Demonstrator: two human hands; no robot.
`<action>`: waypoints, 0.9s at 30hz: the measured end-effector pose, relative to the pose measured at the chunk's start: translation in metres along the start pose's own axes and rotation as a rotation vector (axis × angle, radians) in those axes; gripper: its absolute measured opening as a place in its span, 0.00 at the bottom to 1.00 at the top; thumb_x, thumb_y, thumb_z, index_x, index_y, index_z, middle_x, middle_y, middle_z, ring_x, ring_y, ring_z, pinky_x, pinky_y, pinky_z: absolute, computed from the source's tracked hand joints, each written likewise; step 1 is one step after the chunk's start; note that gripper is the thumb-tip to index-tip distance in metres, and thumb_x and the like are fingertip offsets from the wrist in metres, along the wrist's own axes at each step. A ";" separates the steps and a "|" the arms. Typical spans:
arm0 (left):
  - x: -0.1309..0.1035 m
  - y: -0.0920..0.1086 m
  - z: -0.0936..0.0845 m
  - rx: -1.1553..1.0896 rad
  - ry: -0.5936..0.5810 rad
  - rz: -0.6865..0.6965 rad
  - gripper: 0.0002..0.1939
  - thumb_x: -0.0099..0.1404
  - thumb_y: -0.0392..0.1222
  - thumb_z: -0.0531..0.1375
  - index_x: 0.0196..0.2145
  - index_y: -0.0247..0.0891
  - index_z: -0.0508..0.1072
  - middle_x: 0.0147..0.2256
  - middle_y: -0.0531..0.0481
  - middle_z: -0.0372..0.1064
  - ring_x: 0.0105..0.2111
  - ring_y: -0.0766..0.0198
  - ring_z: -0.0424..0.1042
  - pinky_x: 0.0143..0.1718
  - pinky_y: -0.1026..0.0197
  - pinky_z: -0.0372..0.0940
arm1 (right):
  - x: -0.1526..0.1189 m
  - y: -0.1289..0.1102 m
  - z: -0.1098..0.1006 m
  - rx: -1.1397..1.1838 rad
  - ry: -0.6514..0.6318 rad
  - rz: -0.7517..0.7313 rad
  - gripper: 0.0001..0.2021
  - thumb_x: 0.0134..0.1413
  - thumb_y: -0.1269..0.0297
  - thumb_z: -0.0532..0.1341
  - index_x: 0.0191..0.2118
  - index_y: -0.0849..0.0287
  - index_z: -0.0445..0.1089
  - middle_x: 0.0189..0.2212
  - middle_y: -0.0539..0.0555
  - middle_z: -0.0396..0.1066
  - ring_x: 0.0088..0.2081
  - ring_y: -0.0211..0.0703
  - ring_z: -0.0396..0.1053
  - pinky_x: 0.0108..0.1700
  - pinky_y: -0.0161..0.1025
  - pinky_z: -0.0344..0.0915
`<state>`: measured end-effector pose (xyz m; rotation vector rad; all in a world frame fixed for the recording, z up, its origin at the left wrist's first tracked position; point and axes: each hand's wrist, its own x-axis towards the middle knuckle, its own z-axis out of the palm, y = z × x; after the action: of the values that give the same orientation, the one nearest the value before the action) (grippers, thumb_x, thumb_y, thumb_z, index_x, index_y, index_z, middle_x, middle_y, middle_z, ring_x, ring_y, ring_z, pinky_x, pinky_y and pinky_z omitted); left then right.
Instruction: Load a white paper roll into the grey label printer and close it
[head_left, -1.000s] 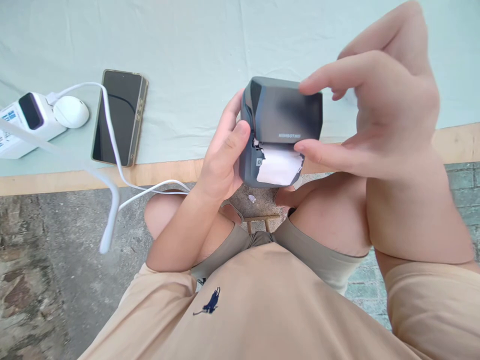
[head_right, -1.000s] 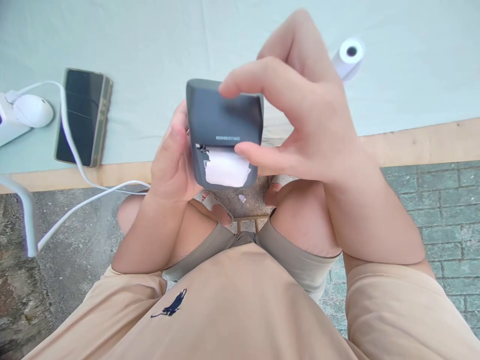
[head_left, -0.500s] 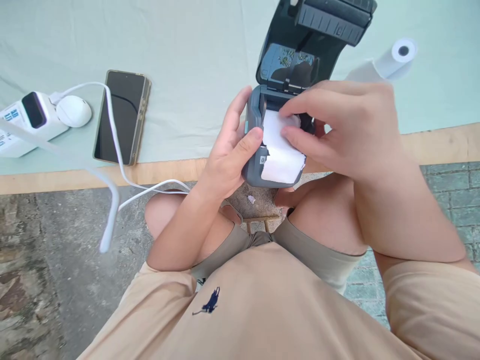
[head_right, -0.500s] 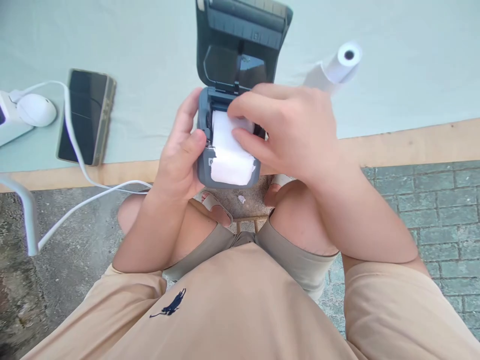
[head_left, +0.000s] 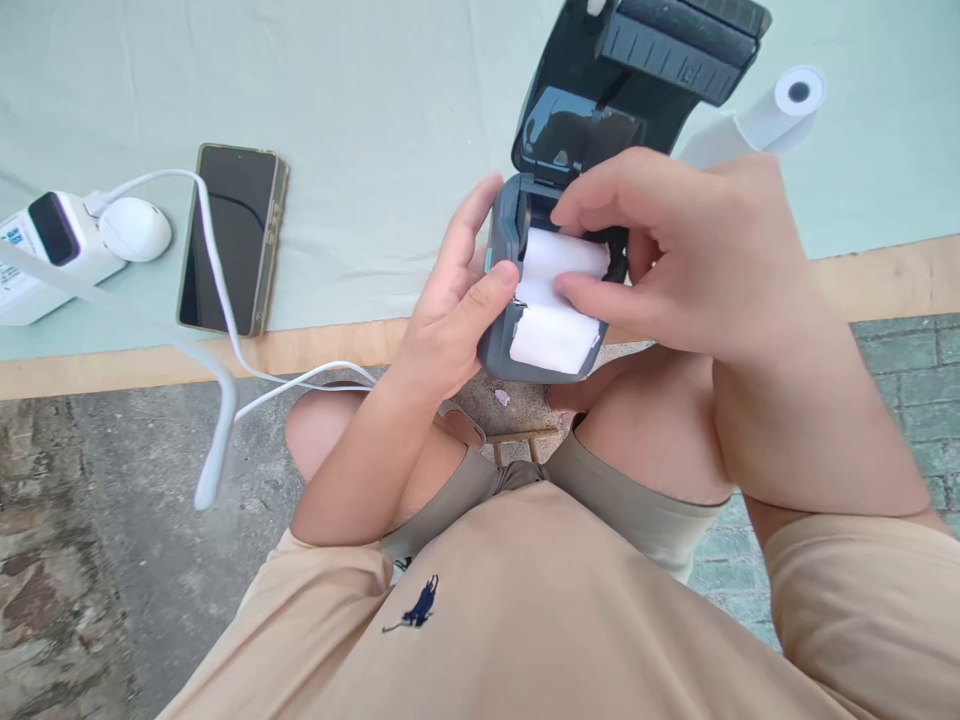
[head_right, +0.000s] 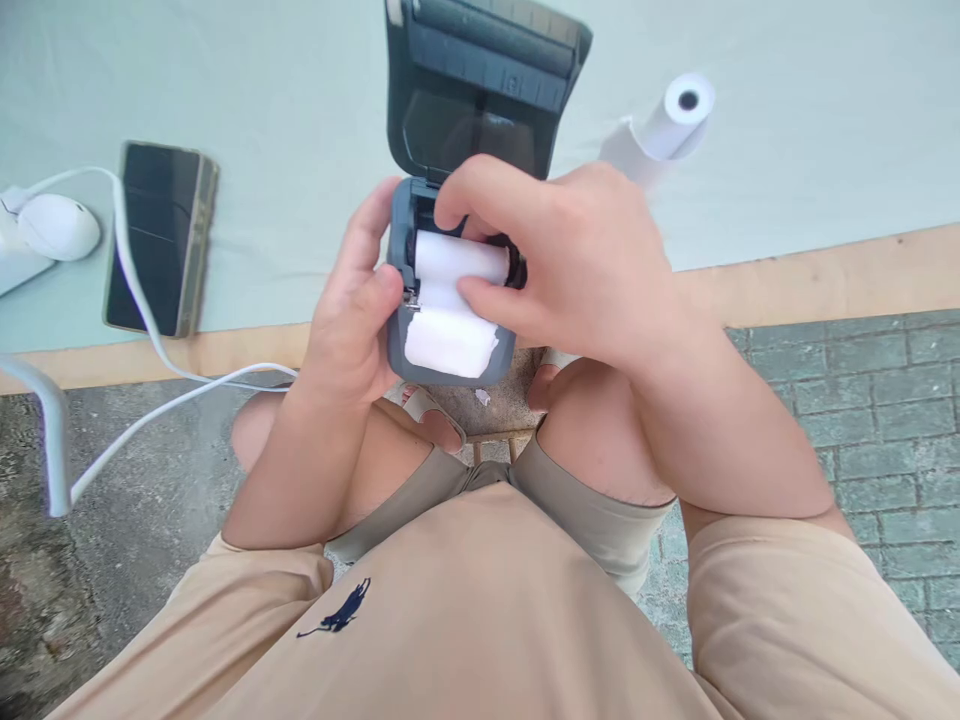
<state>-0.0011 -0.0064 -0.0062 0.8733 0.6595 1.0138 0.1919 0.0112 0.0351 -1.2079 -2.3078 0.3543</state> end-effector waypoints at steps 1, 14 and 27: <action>-0.001 0.002 0.001 -0.018 0.020 -0.006 0.25 0.68 0.44 0.55 0.60 0.46 0.55 0.57 0.51 0.65 0.63 0.55 0.63 0.55 0.56 0.71 | -0.001 -0.001 -0.001 0.080 0.016 0.003 0.12 0.48 0.66 0.65 0.41 0.56 0.67 0.33 0.44 0.71 0.23 0.23 0.57 0.25 0.31 0.52; 0.001 -0.005 -0.004 -0.090 0.044 0.074 0.23 0.67 0.43 0.56 0.58 0.47 0.57 0.53 0.53 0.68 0.60 0.61 0.67 0.60 0.59 0.66 | -0.009 0.032 -0.002 0.890 0.368 0.502 0.22 0.40 0.52 0.67 0.40 0.55 0.62 0.29 0.48 0.60 0.21 0.32 0.58 0.17 0.37 0.50; 0.001 0.002 0.005 -0.047 0.107 0.059 0.20 0.68 0.39 0.52 0.57 0.44 0.57 0.54 0.53 0.68 0.64 0.61 0.61 0.64 0.56 0.61 | -0.033 0.041 0.002 -0.023 0.014 0.299 0.21 0.52 0.59 0.64 0.52 0.51 0.62 0.46 0.51 0.71 0.46 0.41 0.71 0.41 0.38 0.65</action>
<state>0.0027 -0.0068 -0.0022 0.8059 0.7008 1.1313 0.2344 0.0078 0.0046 -1.5653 -2.1247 0.4226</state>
